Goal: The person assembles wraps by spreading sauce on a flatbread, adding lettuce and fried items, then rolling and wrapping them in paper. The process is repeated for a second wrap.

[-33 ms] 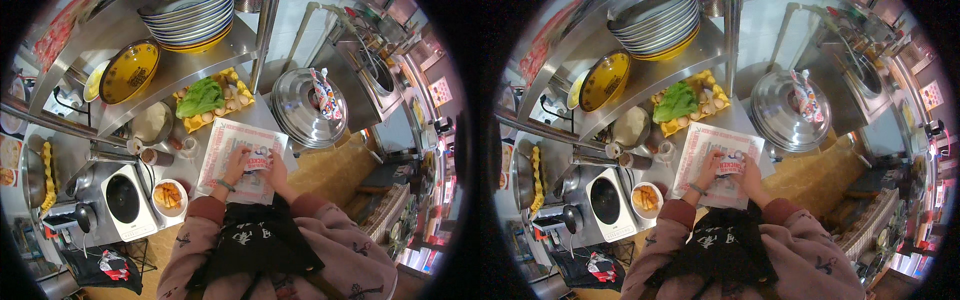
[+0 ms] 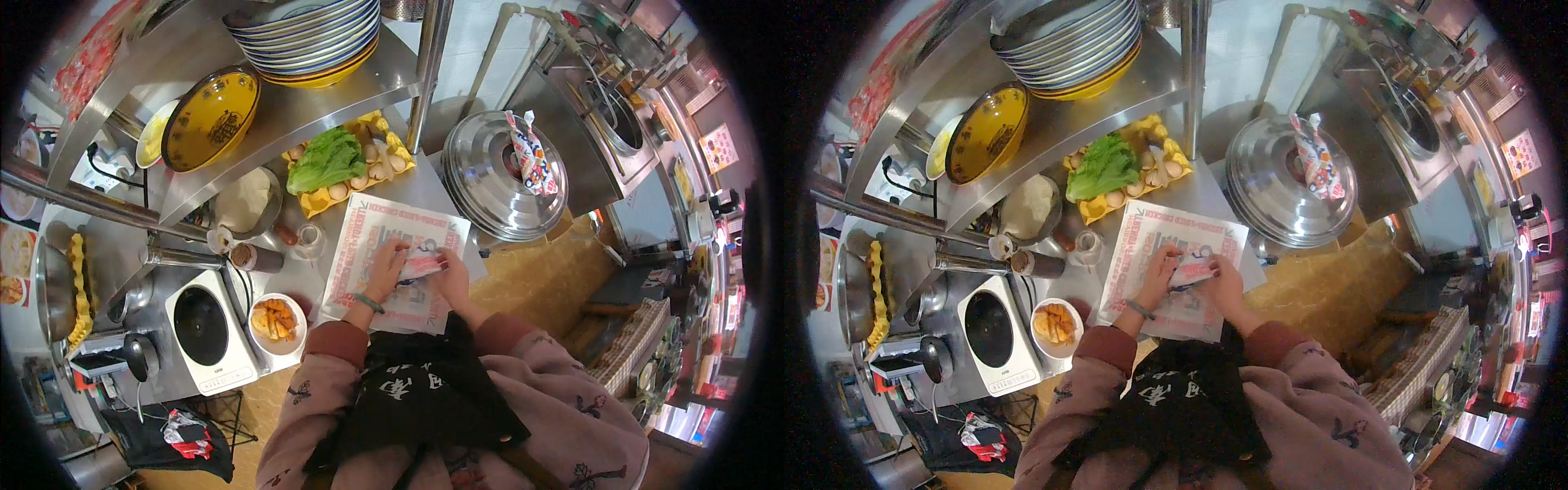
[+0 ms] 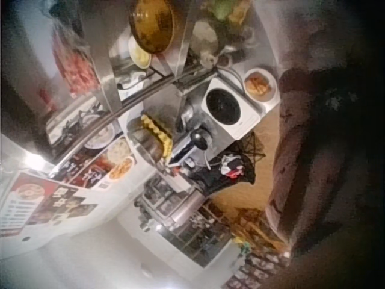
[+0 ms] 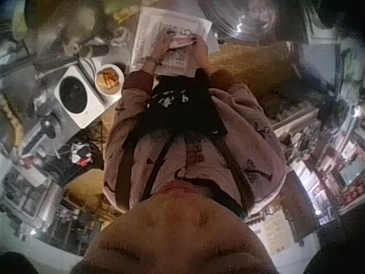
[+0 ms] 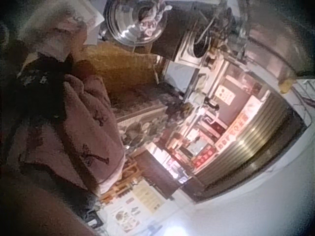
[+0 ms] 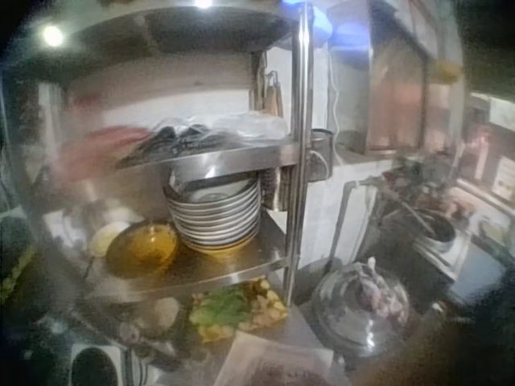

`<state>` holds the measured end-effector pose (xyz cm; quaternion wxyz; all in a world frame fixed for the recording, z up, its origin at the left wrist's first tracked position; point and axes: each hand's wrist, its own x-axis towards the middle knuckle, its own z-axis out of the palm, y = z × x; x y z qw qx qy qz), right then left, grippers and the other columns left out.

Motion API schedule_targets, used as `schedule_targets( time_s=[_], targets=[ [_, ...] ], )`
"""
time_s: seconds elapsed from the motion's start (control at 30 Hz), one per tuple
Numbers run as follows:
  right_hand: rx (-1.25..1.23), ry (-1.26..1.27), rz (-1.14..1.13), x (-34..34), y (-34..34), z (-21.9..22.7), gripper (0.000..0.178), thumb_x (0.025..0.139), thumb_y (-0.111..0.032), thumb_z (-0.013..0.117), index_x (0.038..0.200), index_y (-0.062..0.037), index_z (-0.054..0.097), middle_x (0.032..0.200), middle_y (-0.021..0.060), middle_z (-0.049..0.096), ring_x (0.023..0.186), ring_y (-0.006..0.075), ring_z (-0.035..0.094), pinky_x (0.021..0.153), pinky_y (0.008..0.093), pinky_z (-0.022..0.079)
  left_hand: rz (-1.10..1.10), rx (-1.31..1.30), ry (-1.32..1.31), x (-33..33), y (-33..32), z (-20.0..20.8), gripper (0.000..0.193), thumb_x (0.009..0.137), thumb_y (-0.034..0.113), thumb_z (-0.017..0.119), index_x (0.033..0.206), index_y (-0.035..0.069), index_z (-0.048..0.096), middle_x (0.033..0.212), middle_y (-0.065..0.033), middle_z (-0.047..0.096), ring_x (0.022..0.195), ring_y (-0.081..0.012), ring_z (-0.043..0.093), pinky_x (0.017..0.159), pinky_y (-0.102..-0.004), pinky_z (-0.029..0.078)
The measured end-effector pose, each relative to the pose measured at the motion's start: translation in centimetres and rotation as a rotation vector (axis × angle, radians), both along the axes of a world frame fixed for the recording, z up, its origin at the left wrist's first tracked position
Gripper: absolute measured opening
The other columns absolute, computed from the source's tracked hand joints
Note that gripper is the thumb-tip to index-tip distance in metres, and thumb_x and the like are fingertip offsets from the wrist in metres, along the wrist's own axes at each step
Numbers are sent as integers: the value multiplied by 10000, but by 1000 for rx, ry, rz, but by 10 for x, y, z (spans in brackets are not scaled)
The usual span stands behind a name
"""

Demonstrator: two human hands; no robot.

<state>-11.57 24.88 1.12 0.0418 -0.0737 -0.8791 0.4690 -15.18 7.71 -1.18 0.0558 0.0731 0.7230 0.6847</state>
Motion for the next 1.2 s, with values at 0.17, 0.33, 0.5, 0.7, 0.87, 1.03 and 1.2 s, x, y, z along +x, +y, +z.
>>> schedule_targets(
  time_s=[0.17,0.33,0.5,0.7,0.87,1.03,1.2],
  targets=[
    [-387,-324,-176,-23,38,-64,297,742,-179,685,963,8,621,799,96,645,686,159,602,622,289,467,-29,-237,227,-5,-3,4,260,849,203,515,1050,45,560,1055,-133,559,991,-289,513,885,-385,383],
    [-121,-215,-135,-23,42,-59,374,687,-318,732,668,40,624,610,150,614,554,233,596,530,337,452,-199,-697,407,0,3,17,371,826,265,555,1187,178,545,1216,-93,486,1079,-299,453,913,-436,337],
    [-168,-64,-236,-43,36,-29,383,703,-325,716,642,37,608,608,151,603,540,236,583,531,350,449,-302,-894,407,6,4,28,425,823,298,559,1245,261,516,1264,-67,454,1145,-289,398,925,-446,308],
    [237,200,-10,-34,19,3,116,781,-83,620,866,-11,655,707,123,586,634,270,583,580,308,454,-310,-963,372,6,7,23,487,842,317,538,1315,262,434,1283,-47,439,1175,-297,384,930,-465,303],
    [149,421,246,2,-9,25,198,724,3,604,912,-51,633,787,92,576,691,277,579,594,356,473,-277,-901,380,9,4,7,499,845,300,538,1299,114,441,1284,-65,446,1193,-311,377,956,-459,291],
    [268,458,417,7,-18,18,289,660,27,613,939,-44,624,818,116,569,722,280,578,597,349,473,-79,-142,90,5,-2,-2,327,853,206,528,1143,55,537,1158,-108,525,1036,-263,502,882,-344,380],
    [339,435,535,16,-17,1,405,666,-44,616,1067,-74,565,888,80,571,763,270,578,629,357,468,25,131,-155,10,-3,7,196,807,176,593,965,61,581,949,-111,568,871,-217,546,778,-323,423]
  ],
)
